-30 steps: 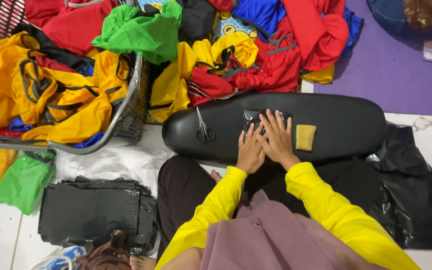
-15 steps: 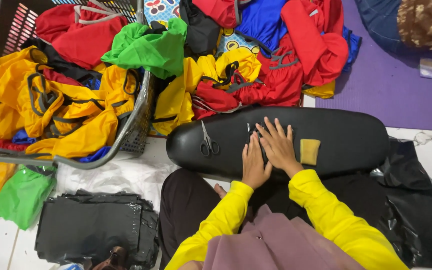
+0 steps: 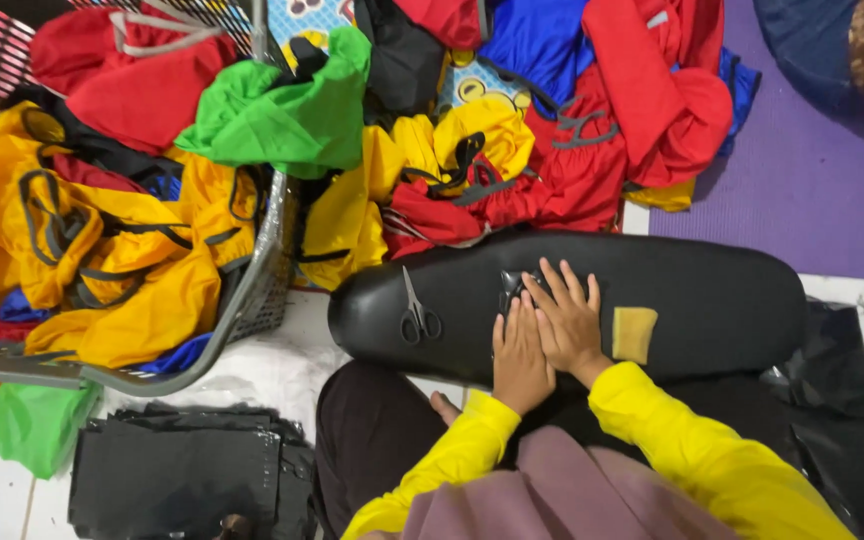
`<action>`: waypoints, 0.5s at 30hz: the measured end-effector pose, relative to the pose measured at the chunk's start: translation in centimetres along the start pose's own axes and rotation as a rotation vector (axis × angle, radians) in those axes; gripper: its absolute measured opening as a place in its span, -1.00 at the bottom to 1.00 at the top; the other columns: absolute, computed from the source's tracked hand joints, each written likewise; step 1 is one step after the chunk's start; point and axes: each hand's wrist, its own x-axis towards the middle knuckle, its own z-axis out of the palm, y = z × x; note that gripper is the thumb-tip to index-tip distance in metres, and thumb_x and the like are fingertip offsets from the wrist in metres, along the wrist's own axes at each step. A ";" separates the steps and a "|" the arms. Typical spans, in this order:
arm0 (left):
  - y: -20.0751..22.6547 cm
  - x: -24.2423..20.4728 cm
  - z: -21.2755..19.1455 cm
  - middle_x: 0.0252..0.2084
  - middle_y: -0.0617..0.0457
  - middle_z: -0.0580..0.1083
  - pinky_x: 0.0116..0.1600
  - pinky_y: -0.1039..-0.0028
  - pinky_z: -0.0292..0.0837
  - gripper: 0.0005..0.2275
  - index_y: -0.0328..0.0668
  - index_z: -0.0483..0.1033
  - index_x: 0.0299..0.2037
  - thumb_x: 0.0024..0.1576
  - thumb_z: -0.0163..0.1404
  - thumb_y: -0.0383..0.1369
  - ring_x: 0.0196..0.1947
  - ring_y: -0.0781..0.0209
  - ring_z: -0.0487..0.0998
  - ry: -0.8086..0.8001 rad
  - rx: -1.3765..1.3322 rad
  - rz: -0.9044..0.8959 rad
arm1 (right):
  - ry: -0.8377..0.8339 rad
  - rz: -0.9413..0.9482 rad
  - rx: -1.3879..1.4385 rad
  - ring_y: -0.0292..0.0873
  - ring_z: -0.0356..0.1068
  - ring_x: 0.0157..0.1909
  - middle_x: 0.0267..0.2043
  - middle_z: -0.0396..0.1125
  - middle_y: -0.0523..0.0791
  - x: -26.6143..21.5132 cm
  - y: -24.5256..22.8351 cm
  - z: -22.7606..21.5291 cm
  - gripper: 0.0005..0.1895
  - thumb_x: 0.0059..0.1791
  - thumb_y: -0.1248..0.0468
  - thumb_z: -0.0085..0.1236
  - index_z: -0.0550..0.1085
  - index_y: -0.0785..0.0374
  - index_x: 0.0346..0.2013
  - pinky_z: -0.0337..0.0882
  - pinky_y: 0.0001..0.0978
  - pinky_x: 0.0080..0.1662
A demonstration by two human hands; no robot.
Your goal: The person folds a red fabric item, uses shears to trim a white elastic band, and then places the folded item into a clear plastic bag and a black shipping mailer.
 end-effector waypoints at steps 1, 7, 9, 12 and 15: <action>-0.1 -0.1 0.2 0.51 -0.52 -0.03 0.45 -0.20 -0.25 -0.34 -0.61 -0.11 0.45 0.16 -0.17 -0.38 0.53 -0.42 -0.08 -0.011 -0.008 -0.006 | -0.012 0.008 0.001 0.13 -0.11 0.56 0.59 -0.05 -0.10 0.0 0.0 0.0 -0.41 0.12 0.07 -0.44 0.20 -0.13 0.47 -0.29 0.31 0.37; -0.3 0.0 0.4 0.52 -0.49 -0.02 0.46 -0.18 -0.22 -0.35 -0.57 -0.07 0.45 0.16 -0.17 -0.37 0.54 -0.37 -0.06 0.040 0.045 0.017 | -0.001 -0.005 0.007 0.17 -0.07 0.54 0.56 -0.01 -0.07 0.1 0.2 0.1 -0.41 0.10 0.10 -0.39 0.21 -0.12 0.46 -0.26 0.33 0.36; -0.5 -0.2 0.4 0.51 -0.50 0.00 0.47 -0.17 -0.21 -0.34 -0.59 -0.06 0.44 0.15 -0.16 -0.37 0.54 -0.36 -0.05 0.051 0.031 0.028 | 0.010 -0.019 0.012 0.19 -0.05 0.52 0.55 -0.01 -0.07 -0.1 0.2 0.2 -0.41 0.11 0.10 -0.36 0.20 -0.13 0.47 -0.23 0.37 0.34; -0.9 -0.2 0.7 0.50 -0.50 0.02 0.48 -0.13 -0.10 -0.22 -0.58 -0.09 0.47 0.03 0.01 -0.46 0.51 -0.40 0.04 0.208 -0.034 0.035 | -0.046 0.011 0.030 0.19 -0.05 0.51 0.54 -0.01 -0.06 0.0 -0.1 -0.5 -0.39 0.11 0.02 -0.24 0.15 -0.13 0.50 -0.25 0.38 0.34; -0.6 -0.3 0.2 0.55 -0.48 -0.15 0.53 -0.05 -0.13 -0.06 -0.49 -0.15 0.51 -0.09 0.16 -0.49 0.53 -0.50 -0.10 0.387 -0.190 -0.010 | -0.093 0.054 0.046 0.23 0.00 0.49 0.53 0.00 0.03 0.3 0.2 -0.2 -0.25 0.11 -0.05 -0.10 -0.02 -0.08 0.58 -0.15 0.36 0.32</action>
